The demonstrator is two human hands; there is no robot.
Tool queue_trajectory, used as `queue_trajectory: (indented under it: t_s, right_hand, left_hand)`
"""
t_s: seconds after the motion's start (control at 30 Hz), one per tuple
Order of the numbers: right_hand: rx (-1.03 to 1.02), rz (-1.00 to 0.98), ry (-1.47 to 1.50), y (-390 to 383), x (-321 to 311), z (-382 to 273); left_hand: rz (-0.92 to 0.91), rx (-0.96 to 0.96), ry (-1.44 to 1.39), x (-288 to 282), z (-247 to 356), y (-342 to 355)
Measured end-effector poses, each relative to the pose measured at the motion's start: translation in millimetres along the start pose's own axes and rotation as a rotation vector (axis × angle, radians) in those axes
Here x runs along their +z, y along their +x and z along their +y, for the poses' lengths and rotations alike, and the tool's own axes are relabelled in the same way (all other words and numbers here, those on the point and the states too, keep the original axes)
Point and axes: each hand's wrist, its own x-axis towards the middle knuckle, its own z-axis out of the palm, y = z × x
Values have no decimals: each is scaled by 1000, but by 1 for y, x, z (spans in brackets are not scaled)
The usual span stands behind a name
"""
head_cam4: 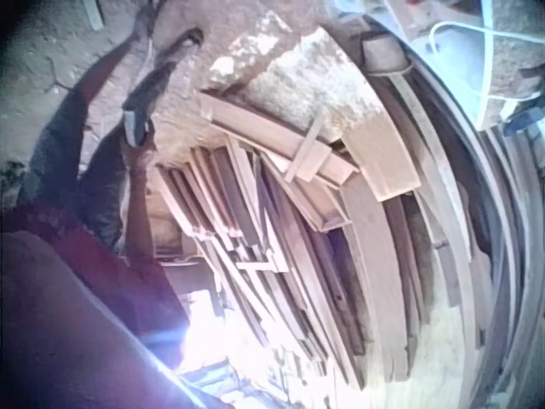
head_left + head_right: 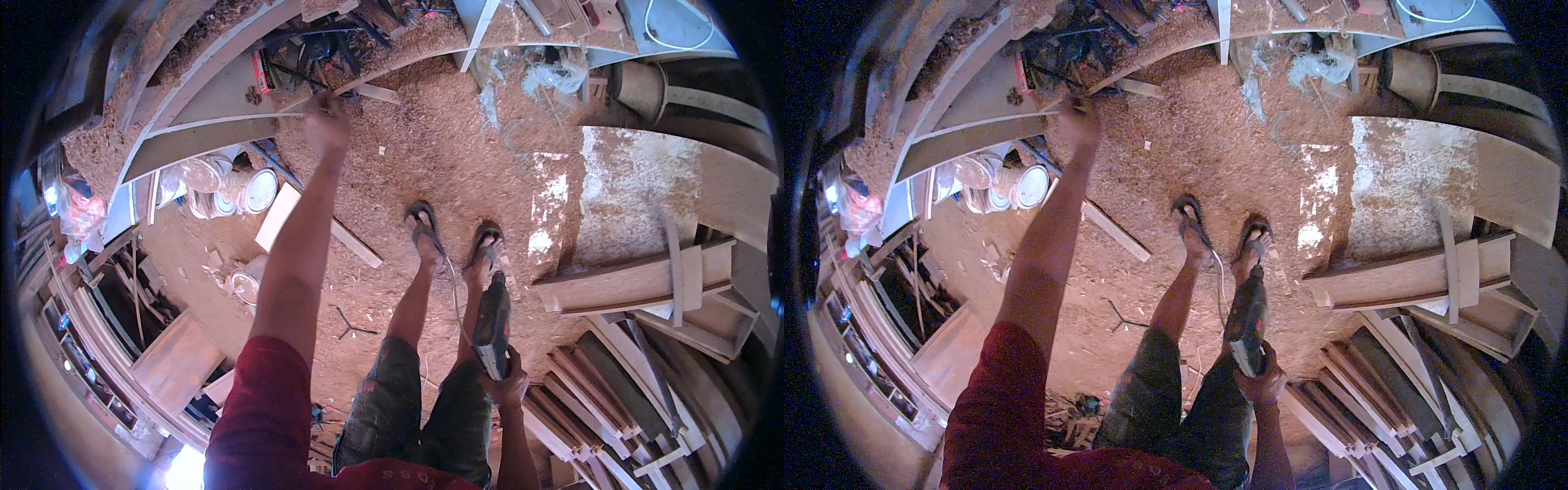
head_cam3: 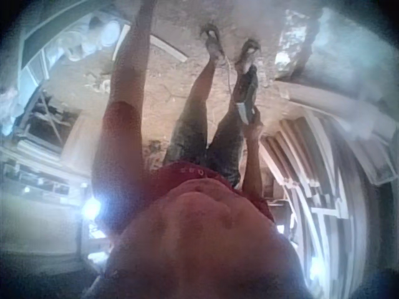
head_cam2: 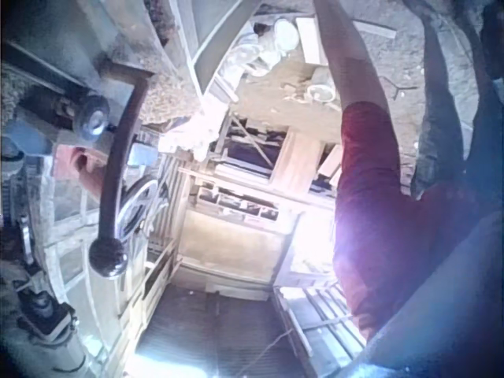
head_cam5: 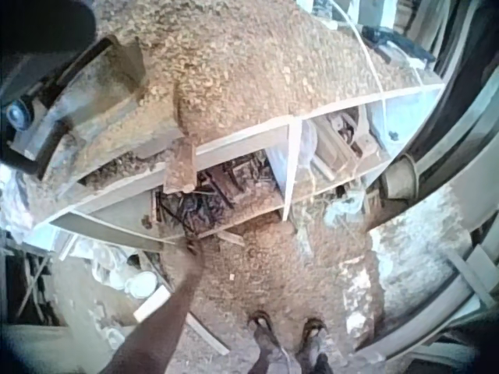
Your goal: The person secures a wooden door with a clamp, taps it with a hammer, and then retrieves a drill and a tool from a shelf.
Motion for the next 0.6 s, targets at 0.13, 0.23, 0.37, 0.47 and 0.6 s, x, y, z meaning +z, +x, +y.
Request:
queue_trajectory:
  t_s: [0.13, 0.23, 0.37, 0.47, 0.6]
  right_hand:
    - [-10, 12, -5, 0, 5, -5]
    - [36, 7, 29, 3, 11, -1]
    - [108, 3, 86, 7, 18, 1]
    - [113, 2, 88, 9, 21, 4]
    - [106, 31, 116, 12, 24, 1]
  left_hand:
    - [153, 220, 200, -17, -33, 67]
    - [-60, 399, 276, -26, -14, 102]
    - [-212, 462, 330, -15, 11, 117]
    - [-330, 513, 236, -14, 2, 137]
    - [-523, 519, 134, -21, 11, 152]
